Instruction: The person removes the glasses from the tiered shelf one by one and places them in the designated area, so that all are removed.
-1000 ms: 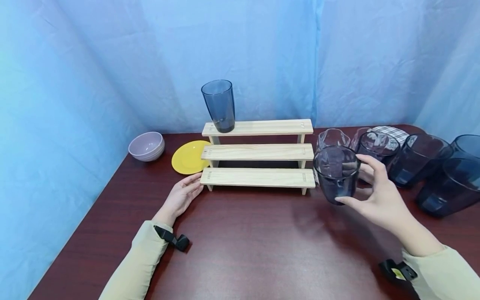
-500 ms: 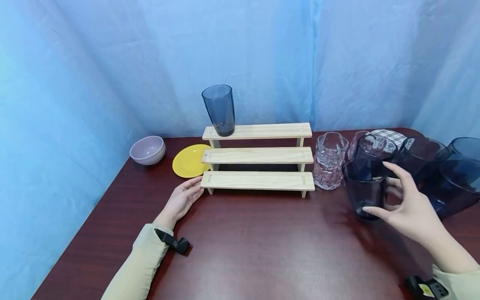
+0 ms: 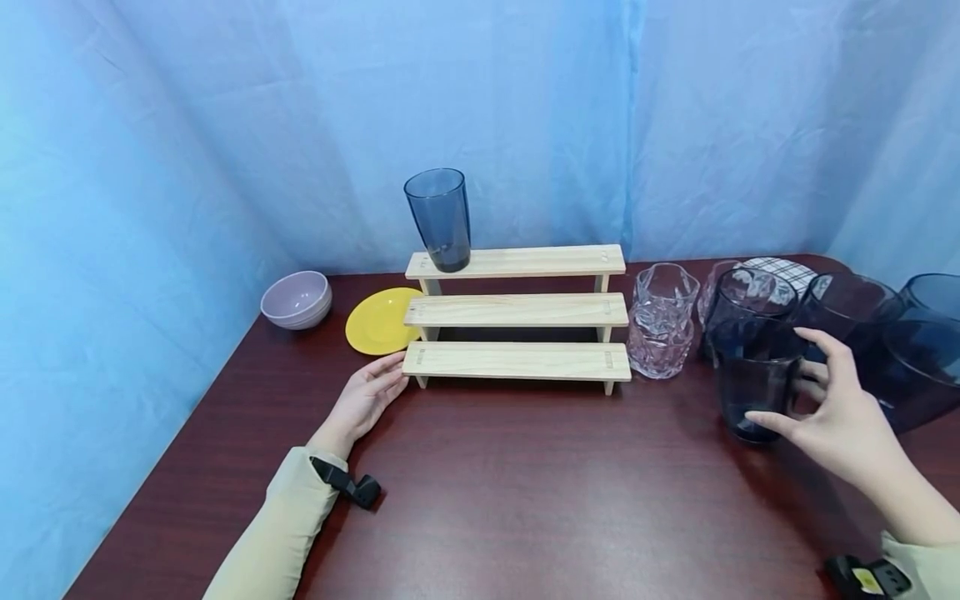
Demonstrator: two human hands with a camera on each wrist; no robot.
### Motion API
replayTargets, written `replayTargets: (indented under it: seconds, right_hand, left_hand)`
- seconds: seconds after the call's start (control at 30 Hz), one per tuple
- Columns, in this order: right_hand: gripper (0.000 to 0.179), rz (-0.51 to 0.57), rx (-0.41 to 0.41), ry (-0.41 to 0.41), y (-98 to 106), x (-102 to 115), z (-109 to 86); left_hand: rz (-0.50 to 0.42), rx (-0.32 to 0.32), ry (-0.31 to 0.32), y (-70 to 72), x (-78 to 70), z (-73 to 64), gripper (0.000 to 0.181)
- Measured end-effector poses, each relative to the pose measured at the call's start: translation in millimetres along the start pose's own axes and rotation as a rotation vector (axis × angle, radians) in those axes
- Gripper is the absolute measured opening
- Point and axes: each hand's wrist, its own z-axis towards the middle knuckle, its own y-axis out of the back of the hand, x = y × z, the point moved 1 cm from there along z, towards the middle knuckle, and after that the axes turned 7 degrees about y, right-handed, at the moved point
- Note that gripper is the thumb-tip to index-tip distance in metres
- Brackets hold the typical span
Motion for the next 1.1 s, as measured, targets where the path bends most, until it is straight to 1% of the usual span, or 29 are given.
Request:
replayTargets:
  seconds: [0.03,0.1,0.17,0.27,0.37,0.53,0.6,0.7,0.9,1.0,1.1]
  right_hand:
    - [0.120,-0.002,0.002,-0.003,0,-2,0.5]
    - [0.123,0.003,0.001,0.000,-3,-12,2.3]
    - [0.126,-0.002,-0.006,0.003,-6,-28,3.8]
    - [0.129,0.037,-0.033,0.020,-9,-49,5.9]
    - [0.130,0.073,-0.075,0.023,-10,-62,5.5]
    - [0.130,0.124,-0.142,0.026,-5,-65,1.8]
    - [0.130,0.129,-0.160,0.041,-4,-64,0.4]
    - [0.128,0.106,-0.190,0.050,-3,-68,-1.0]
    - [0.122,0.098,-0.226,0.061,-3,-78,-1.3]
    - [0.119,0.112,-0.241,0.074,-3,-80,-0.7]
    - [0.118,0.118,-0.251,0.069,-3,-81,-0.4]
  left_hand:
    - [-0.001,-0.001,-0.002,0.0,-0.1,-0.1,0.044]
    - [-0.001,-0.003,-0.005,0.0,-0.3,-0.4,0.044]
    - [-0.004,-0.002,-0.005,-0.1,0.1,-0.4,0.044]
    - [-0.005,0.003,-0.007,-0.1,0.0,-0.5,0.044]
    - [-0.014,0.005,-0.009,-0.5,-0.3,-0.4,0.044]
    - [-0.009,0.002,-0.006,-0.6,-0.6,-0.5,0.044]
    - [-0.003,0.001,-0.004,-0.5,-0.5,-0.6,0.044]
    - [-0.003,-0.001,-0.001,-0.3,-0.4,-1.2,0.044]
    - [-0.006,0.005,-0.001,-0.7,-0.5,-1.8,0.044]
    - [-0.009,0.006,-0.003,-0.7,-0.7,-1.8,0.044]
    - [-0.006,0.004,-0.004,-0.5,-0.9,-1.9,0.044]
